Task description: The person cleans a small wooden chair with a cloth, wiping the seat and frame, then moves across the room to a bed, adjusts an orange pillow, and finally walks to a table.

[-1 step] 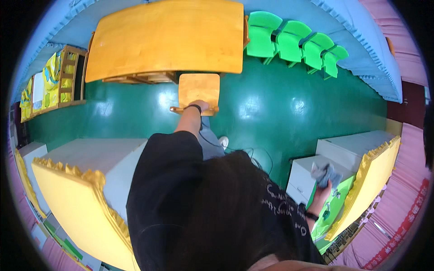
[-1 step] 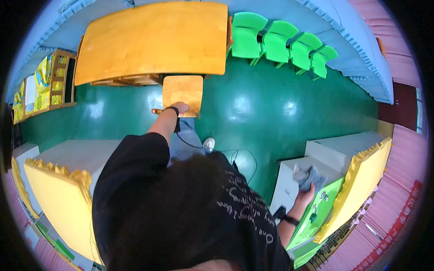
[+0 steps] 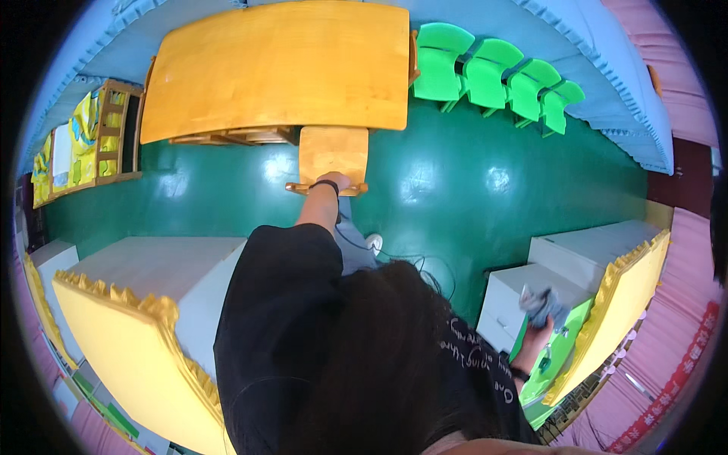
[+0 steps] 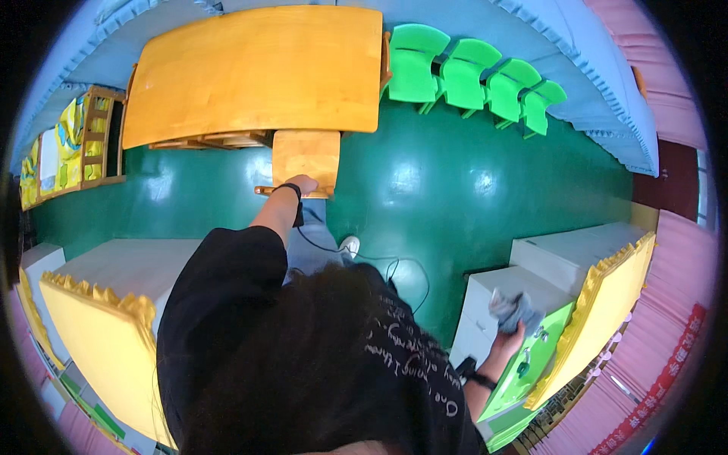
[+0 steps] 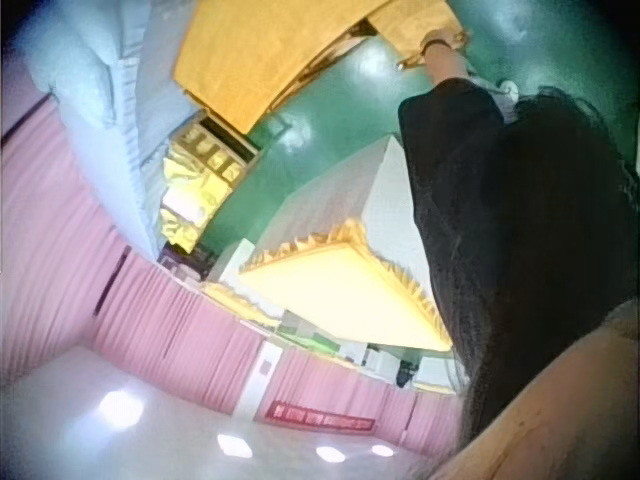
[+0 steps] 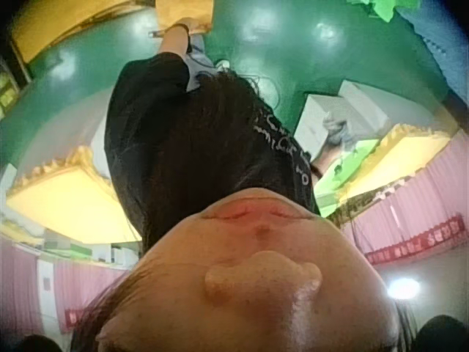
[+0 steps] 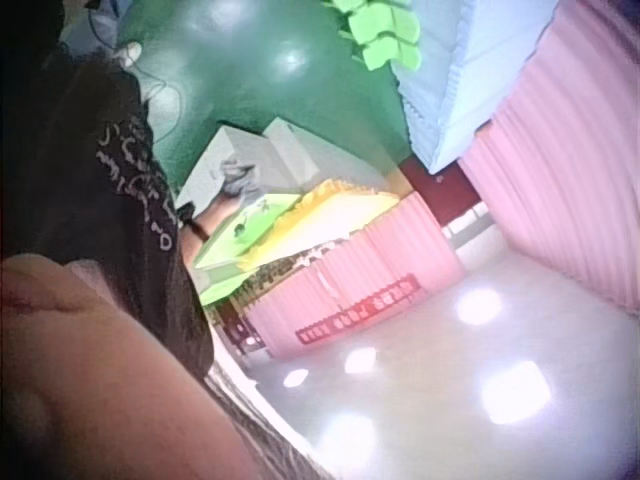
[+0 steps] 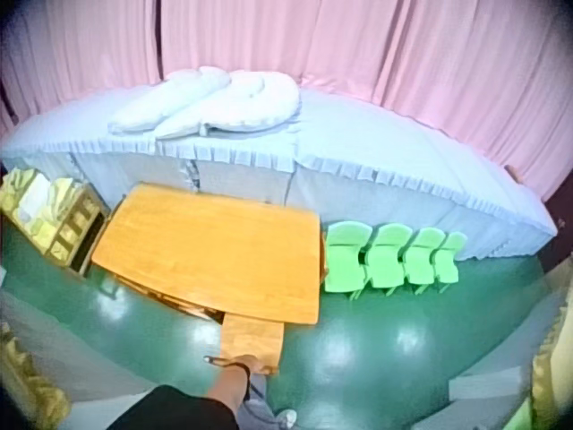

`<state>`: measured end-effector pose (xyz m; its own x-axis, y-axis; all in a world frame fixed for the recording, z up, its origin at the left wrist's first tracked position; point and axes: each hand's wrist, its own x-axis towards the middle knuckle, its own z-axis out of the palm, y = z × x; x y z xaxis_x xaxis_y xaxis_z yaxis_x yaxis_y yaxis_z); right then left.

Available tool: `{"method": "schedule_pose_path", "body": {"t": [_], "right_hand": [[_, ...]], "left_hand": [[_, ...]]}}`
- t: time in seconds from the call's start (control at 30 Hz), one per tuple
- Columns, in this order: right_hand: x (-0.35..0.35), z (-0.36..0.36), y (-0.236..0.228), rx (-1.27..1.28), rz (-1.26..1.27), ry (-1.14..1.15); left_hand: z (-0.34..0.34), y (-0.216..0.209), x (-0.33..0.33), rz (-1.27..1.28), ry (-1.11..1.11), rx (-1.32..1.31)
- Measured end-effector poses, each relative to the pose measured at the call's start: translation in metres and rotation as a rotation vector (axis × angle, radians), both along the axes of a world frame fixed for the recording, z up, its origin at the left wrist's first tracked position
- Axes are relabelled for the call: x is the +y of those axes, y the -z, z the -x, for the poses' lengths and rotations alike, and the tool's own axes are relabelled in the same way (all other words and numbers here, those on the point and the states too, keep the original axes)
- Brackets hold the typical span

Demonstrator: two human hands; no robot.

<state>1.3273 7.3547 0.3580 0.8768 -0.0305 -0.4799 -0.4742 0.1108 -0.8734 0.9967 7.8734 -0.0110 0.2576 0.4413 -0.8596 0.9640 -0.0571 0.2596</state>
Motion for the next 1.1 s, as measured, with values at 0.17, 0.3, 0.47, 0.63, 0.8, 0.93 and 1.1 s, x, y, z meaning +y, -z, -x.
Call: {"method": "schedule_pose_path", "body": {"t": [0.17, 0.3, 0.47, 0.63, 0.8, 0.93, 1.1], "right_hand": [[0.033, 0.038, -0.020, 0.056, 0.133, -0.014], [0.102, 0.046, -0.011, 0.099, 0.171, -0.020], [0.150, 0.048, 0.011, 0.139, 0.229, -0.199], [0.180, 0.063, 0.018, 0.188, 0.284, -0.257], [0.181, 0.064, 0.021, 0.209, 0.307, -0.246], [0.184, 0.070, 0.018, 0.222, 0.357, -0.224], [0.195, 0.077, 0.023, 0.224, 0.365, -0.259]], "left_hand": [[-0.006, 0.000, 0.057, 0.055, 0.027, 0.040], [-0.017, 0.035, 0.097, -0.009, 0.081, 0.027], [-0.028, 0.068, 0.132, -0.078, 0.107, -0.016], [-0.027, 0.087, 0.149, 0.005, 0.175, 0.062], [-0.025, 0.107, 0.132, 0.031, 0.144, 0.081], [-0.032, 0.121, 0.115, 0.073, 0.132, 0.094], [-0.014, 0.137, 0.089, 0.005, 0.150, 0.058]]}}
